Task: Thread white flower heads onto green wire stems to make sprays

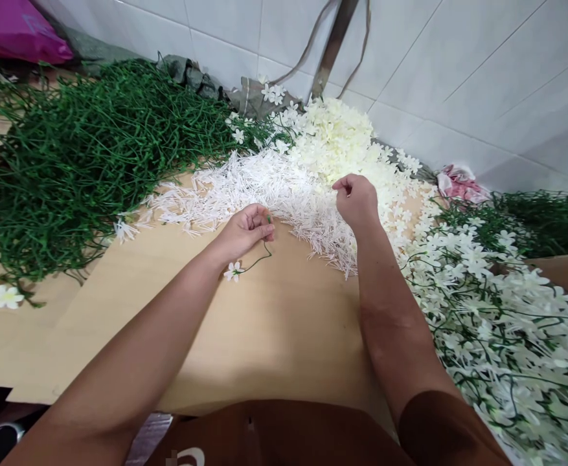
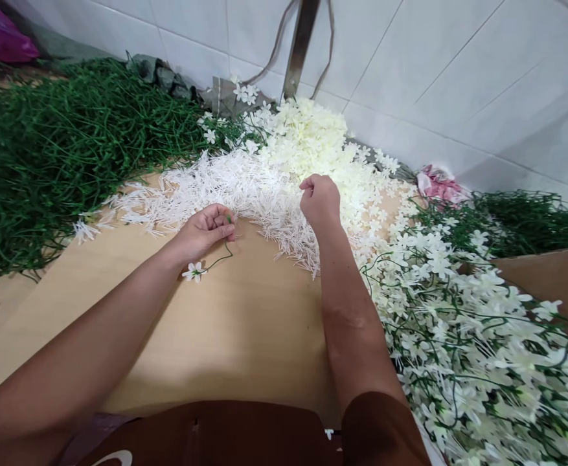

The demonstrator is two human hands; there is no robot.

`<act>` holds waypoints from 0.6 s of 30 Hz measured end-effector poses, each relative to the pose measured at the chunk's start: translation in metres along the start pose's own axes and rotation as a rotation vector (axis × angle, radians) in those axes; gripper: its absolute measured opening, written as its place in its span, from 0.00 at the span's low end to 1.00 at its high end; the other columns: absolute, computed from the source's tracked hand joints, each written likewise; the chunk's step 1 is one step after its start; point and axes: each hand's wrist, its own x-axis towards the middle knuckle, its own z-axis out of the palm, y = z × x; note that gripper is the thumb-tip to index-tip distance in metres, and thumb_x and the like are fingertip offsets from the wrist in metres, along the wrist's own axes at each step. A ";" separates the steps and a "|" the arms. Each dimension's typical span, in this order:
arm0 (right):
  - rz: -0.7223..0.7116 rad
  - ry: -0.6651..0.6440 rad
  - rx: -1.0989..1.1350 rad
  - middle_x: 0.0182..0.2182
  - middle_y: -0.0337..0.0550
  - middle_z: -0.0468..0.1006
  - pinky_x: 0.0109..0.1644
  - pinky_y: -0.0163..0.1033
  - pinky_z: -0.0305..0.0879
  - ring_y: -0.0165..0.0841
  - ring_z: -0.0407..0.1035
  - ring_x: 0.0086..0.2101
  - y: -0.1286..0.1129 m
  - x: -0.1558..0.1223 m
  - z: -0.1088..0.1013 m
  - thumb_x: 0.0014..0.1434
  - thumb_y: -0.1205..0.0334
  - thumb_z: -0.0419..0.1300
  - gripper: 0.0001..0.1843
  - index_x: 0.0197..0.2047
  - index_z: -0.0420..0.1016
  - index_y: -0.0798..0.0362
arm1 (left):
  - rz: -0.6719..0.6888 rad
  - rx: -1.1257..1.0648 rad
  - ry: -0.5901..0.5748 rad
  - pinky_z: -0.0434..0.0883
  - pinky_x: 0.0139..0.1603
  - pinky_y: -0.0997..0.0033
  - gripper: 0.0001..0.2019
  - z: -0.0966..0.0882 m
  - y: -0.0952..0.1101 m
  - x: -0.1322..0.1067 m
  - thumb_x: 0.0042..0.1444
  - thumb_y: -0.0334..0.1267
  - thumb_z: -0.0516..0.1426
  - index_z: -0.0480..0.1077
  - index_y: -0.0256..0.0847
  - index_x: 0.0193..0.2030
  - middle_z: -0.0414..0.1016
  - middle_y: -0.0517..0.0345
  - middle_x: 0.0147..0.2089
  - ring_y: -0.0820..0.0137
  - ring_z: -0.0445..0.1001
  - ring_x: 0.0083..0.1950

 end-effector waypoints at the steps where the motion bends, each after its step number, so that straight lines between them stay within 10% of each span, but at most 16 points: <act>1: -0.007 -0.010 -0.026 0.30 0.47 0.71 0.40 0.45 0.65 0.36 0.65 0.32 -0.002 -0.001 0.005 0.53 0.69 0.56 0.04 0.30 0.71 0.53 | -0.008 -0.004 -0.005 0.63 0.30 0.76 0.17 0.000 0.000 0.000 0.39 0.39 0.68 0.65 0.40 0.32 0.67 0.68 0.21 0.76 0.70 0.25; 6: 0.014 -0.011 -0.095 0.35 0.52 0.73 0.50 0.53 0.64 0.44 0.66 0.42 -0.009 0.000 0.021 0.51 0.66 0.62 0.04 0.30 0.70 0.53 | -0.002 -0.021 -0.027 0.64 0.32 0.74 0.16 0.000 0.001 0.000 0.38 0.43 0.68 0.68 0.39 0.29 0.69 0.65 0.24 0.77 0.68 0.26; 13: 0.031 0.088 0.182 0.30 0.45 0.73 0.37 0.44 0.65 0.33 0.65 0.30 -0.023 -0.009 -0.011 0.56 0.61 0.59 0.06 0.28 0.68 0.52 | 0.047 0.003 0.028 0.55 0.27 0.73 0.17 -0.004 -0.007 0.001 0.47 0.52 0.65 0.73 0.39 0.31 0.61 0.65 0.21 0.77 0.58 0.24; 18: 0.042 -0.468 0.570 0.21 0.38 0.70 0.28 0.37 0.59 0.27 0.60 0.24 -0.059 -0.035 -0.019 0.51 0.52 0.66 0.14 0.27 0.71 0.53 | 0.005 0.017 0.066 0.61 0.31 0.74 0.16 0.004 0.000 -0.007 0.47 0.47 0.66 0.74 0.39 0.39 0.70 0.63 0.27 0.76 0.65 0.28</act>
